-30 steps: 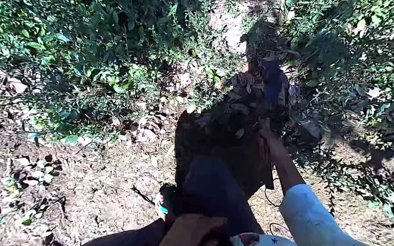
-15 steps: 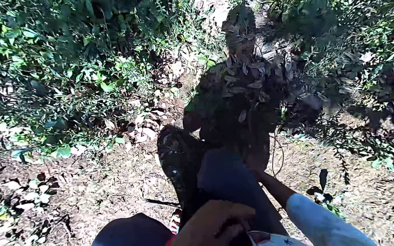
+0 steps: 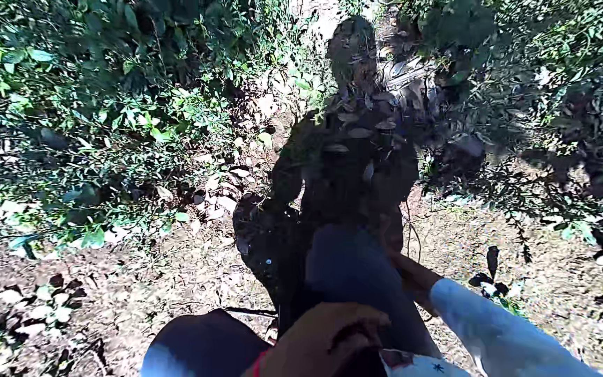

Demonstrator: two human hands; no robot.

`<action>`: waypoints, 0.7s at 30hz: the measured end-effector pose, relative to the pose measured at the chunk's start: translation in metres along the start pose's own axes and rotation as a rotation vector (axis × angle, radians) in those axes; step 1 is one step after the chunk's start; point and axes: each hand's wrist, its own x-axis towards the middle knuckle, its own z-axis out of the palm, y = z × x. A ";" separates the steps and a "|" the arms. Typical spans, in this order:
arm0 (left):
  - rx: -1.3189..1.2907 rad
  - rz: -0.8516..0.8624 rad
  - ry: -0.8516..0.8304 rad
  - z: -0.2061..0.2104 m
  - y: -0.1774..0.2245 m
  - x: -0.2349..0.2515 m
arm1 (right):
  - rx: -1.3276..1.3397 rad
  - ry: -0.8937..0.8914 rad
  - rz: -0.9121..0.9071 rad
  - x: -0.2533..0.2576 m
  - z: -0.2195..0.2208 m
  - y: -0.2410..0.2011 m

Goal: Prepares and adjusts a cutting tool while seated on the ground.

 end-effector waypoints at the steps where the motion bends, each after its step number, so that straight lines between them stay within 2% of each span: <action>1: 0.004 0.008 -0.006 -0.001 0.002 0.002 | -0.075 -0.109 0.100 -0.035 0.004 -0.019; 2: 0.009 0.025 -0.018 -0.001 0.005 0.005 | -0.161 -0.227 0.181 -0.056 0.004 -0.027; 3: 0.008 0.043 -0.026 -0.001 0.008 0.008 | -0.235 -0.304 0.172 -0.061 0.003 -0.013; 4: 0.004 0.055 -0.037 -0.001 0.009 0.009 | -0.286 -0.310 0.099 -0.052 0.003 0.018; 6: 0.014 0.071 -0.049 -0.002 0.009 0.011 | -0.191 -0.161 0.027 -0.019 -0.005 0.057; 9: 0.013 0.063 -0.032 -0.004 0.006 0.009 | 0.140 0.161 0.091 0.027 -0.038 0.016; 12: -0.021 0.043 -0.012 -0.002 0.002 0.003 | 0.437 0.319 0.048 0.067 -0.061 -0.043; 14: -0.035 0.044 0.001 -0.001 -0.001 0.002 | 0.353 0.246 0.081 0.082 -0.047 -0.045; 16: -0.026 0.044 0.010 -0.002 -0.001 0.004 | 0.015 -0.039 0.079 0.070 -0.023 -0.025; 18: 0.007 0.039 0.024 -0.001 0.001 0.007 | -0.271 -0.256 0.006 0.034 -0.008 -0.018; 21: 0.047 -0.015 0.027 0.001 0.014 0.013 | -0.456 -0.315 -0.082 0.015 -0.012 -0.012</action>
